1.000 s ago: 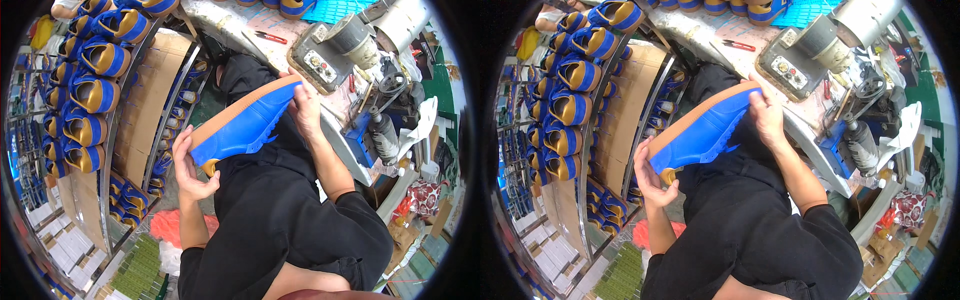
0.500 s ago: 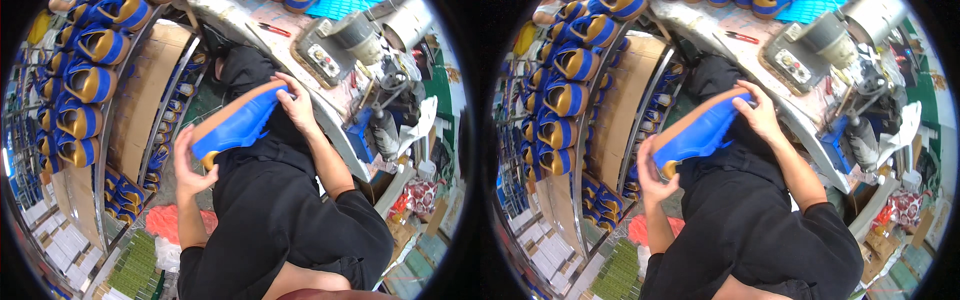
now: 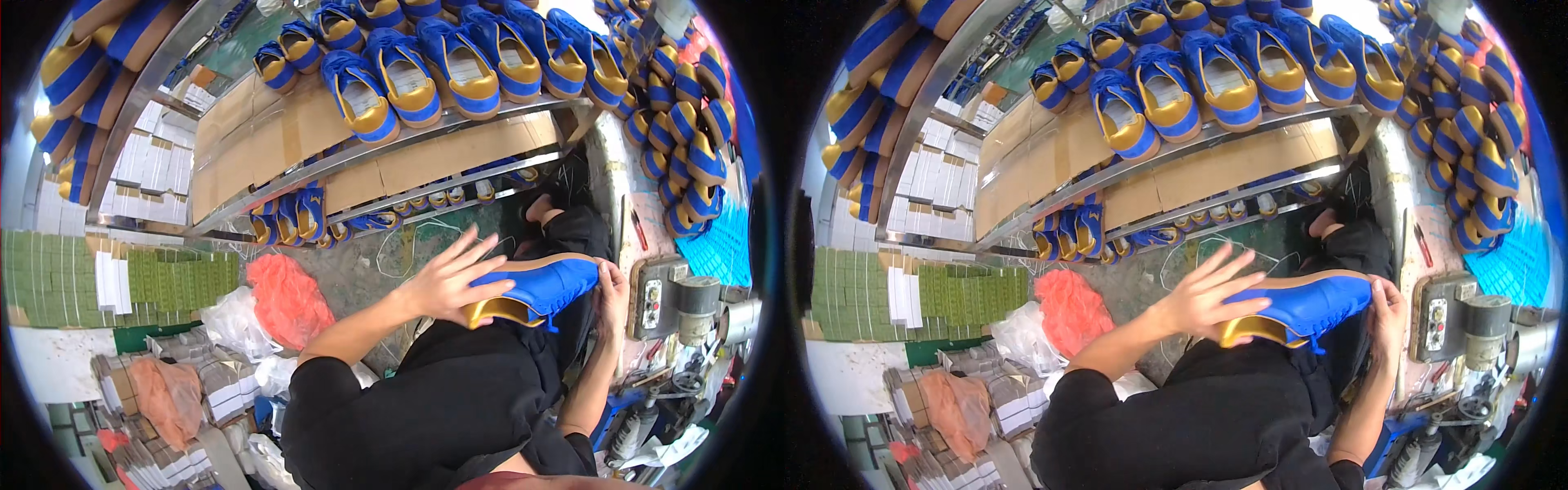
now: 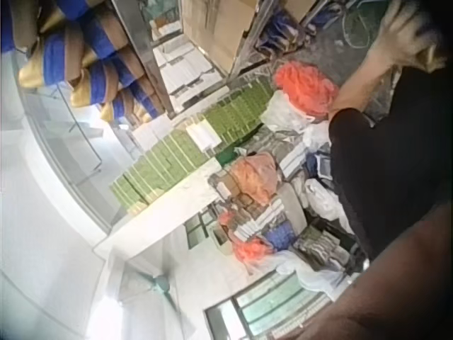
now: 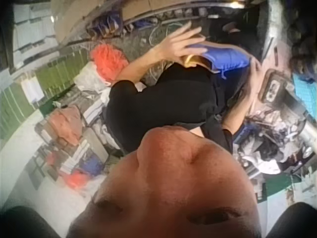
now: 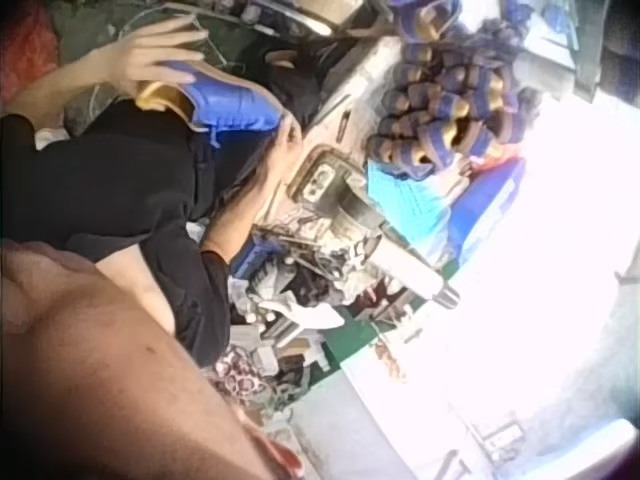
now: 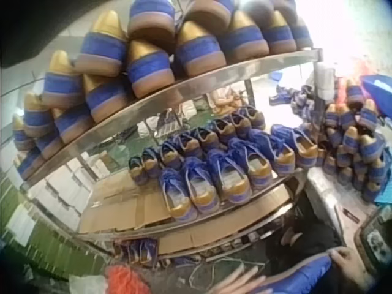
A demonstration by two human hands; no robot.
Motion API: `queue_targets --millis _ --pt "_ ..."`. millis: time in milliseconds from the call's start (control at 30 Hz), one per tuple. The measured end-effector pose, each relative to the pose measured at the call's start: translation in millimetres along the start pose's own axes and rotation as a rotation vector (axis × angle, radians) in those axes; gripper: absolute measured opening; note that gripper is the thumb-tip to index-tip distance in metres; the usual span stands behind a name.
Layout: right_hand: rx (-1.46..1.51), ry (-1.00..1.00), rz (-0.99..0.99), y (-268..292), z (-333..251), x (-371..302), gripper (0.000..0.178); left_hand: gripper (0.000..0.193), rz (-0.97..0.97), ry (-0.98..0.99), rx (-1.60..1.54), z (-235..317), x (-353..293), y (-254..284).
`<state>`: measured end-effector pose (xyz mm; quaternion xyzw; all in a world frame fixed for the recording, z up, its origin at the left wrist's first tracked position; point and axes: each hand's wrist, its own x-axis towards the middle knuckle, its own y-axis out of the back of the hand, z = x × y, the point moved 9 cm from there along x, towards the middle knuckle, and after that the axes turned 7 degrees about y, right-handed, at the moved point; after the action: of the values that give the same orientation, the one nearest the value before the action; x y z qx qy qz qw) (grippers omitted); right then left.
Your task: The person repeatedly picks up blue and gold sneakers from a nearby shelf, rotates them to view different angles, and places them back. The person handles the shoes one at a time, focusing on the exterior and interior details.
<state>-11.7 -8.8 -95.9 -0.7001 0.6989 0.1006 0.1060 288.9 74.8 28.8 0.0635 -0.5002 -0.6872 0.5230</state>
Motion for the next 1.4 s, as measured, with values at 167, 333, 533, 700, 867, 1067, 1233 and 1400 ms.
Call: queue_targets --millis 167,333,533,700,867,1067,1233,1400 --pt "0.349 0.041 -0.242 -65.7 -37.0 -12.9 0.042 0.057 0.374 0.42 -0.404 -35.3 -47.3 96.1" --pt "0.261 -0.04 -0.137 -54.2 11.9 -1.8 0.034 0.054 1.338 0.503 -0.39 -65.2 -128.9 183.1" --pt "0.24 -0.136 -0.072 -36.8 53.5 -7.7 0.029 0.041 1.325 0.805 0.084 -170.2 -124.3 190.7" --pt "0.326 -0.134 -0.033 -27.9 60.9 -8.7 0.028 0.047 0.97 0.98 0.497 -185.6 -64.8 193.8" --pt "0.325 -0.126 -0.028 -29.8 69.8 -7.1 0.028 0.048 0.781 0.954 0.679 -181.0 -59.1 198.1" --pt "0.373 -0.108 -0.05 -18.9 77.2 -8.2 0.032 0.042 1.112 0.745 0.564 -230.8 -195.4 137.7" --pt "0.433 -0.054 -0.032 -13.4 76.7 -16.2 0.035 0.06 0.39 1.609 1.031 -346.7 -334.2 81.6" --pt "0.412 -0.032 -0.053 -18.9 77.9 -11.4 0.034 0.066 -0.22 1.835 0.687 -416.7 -391.9 73.6"
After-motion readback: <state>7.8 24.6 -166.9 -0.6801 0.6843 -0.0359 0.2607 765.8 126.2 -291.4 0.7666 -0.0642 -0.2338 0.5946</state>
